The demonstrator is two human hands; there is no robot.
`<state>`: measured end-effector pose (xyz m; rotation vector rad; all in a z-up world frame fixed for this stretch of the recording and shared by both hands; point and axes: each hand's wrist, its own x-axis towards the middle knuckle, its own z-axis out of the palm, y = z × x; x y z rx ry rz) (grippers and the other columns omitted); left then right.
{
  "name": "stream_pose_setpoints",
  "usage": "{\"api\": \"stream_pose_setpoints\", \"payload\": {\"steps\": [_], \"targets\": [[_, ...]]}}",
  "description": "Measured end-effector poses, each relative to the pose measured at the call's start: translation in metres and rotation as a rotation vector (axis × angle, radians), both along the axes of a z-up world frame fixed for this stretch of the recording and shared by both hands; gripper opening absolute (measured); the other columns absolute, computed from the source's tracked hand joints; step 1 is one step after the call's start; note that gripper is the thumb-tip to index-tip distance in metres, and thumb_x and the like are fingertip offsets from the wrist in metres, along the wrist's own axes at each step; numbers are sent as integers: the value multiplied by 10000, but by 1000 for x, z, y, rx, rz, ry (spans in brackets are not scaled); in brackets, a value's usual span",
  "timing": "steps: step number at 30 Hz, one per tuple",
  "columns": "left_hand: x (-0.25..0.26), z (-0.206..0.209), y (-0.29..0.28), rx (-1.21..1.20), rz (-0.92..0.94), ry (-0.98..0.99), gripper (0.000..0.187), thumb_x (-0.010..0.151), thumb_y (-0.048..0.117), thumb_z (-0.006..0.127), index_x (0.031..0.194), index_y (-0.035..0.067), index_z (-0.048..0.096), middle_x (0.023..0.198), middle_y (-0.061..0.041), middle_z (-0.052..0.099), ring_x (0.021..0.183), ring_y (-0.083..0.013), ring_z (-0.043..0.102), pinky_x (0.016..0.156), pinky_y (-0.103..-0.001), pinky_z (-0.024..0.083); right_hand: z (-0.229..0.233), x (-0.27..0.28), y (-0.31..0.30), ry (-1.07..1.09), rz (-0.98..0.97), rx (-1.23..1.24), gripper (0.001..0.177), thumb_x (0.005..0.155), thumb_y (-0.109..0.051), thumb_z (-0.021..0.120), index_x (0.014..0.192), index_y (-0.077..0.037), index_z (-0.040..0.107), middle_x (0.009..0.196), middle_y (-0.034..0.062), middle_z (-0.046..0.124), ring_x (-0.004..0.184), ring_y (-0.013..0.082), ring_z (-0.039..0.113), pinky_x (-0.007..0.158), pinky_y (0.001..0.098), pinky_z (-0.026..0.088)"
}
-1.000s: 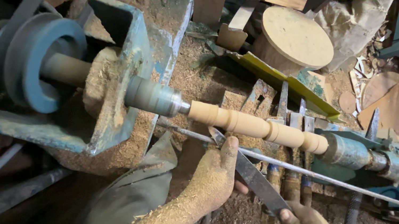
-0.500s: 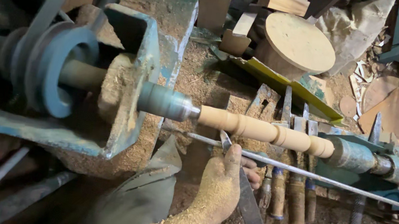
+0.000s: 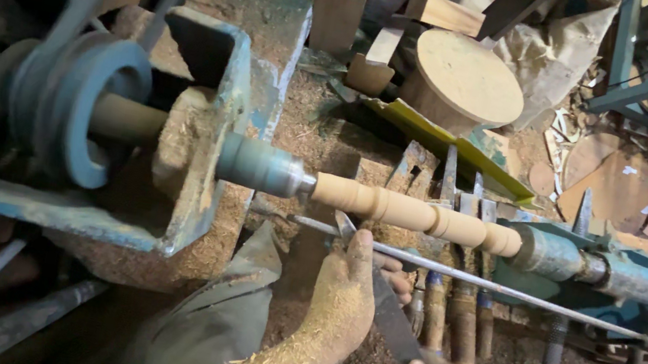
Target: The person uses a woodworking lathe and a handheld chisel to shape a rotating piece of wood, applying localized pressure to create decorative grooves and curves.
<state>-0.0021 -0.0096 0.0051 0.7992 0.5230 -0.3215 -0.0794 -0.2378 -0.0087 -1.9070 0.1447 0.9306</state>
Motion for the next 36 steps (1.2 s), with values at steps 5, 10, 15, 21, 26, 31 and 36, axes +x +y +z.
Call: {"api": "stream_pose_setpoints", "payload": {"steps": [5,10,15,21,26,31,36], "targets": [[-6,1,1,39,-2,26,604,1050,499,390,961,-42,643,607,-69,639,497,-163,641,489,-292,555,-62,-43,-12,251,-176,-226,625,996,-490,470,1395,-25,593,981,152,742,940,243,740,853,370,609],[-8,-6,-4,66,26,-15,602,1052,507,422,946,-36,661,571,-54,582,442,-144,562,438,-278,495,-117,-92,-19,294,-389,154,600,1004,-468,536,1348,22,567,720,140,482,632,288,464,577,436,371],[-9,-5,-1,-41,59,-56,644,1053,549,393,918,-36,625,582,-60,573,449,-154,563,446,-294,505,-84,-56,-16,171,-230,28,552,980,-475,524,1256,-6,613,759,26,602,702,157,571,632,337,454],[-1,-3,2,-117,115,-6,736,1031,614,332,893,-52,613,601,-84,612,482,-186,614,492,-310,538,-13,-13,10,195,-168,-272,516,979,-420,510,1294,-42,664,730,44,576,671,162,545,629,352,465],[-3,2,5,-14,73,35,750,1018,624,318,879,-38,641,560,-67,593,446,-162,600,457,-293,529,-55,-29,-13,-154,32,-94,546,1050,-415,507,1353,29,605,956,19,760,916,112,684,798,281,526],[-7,8,10,126,39,34,678,1031,597,350,899,-2,641,505,-7,503,371,-103,480,360,-262,432,-137,-91,-22,156,-220,-76,602,979,-458,531,1363,3,586,850,181,691,791,251,652,723,423,508],[-7,15,20,178,-43,86,635,1031,578,352,932,28,652,488,19,463,353,-91,459,342,-257,413,-182,-121,4,102,-382,28,624,995,-464,551,1365,36,593,840,220,675,767,290,648,709,451,511]]}}
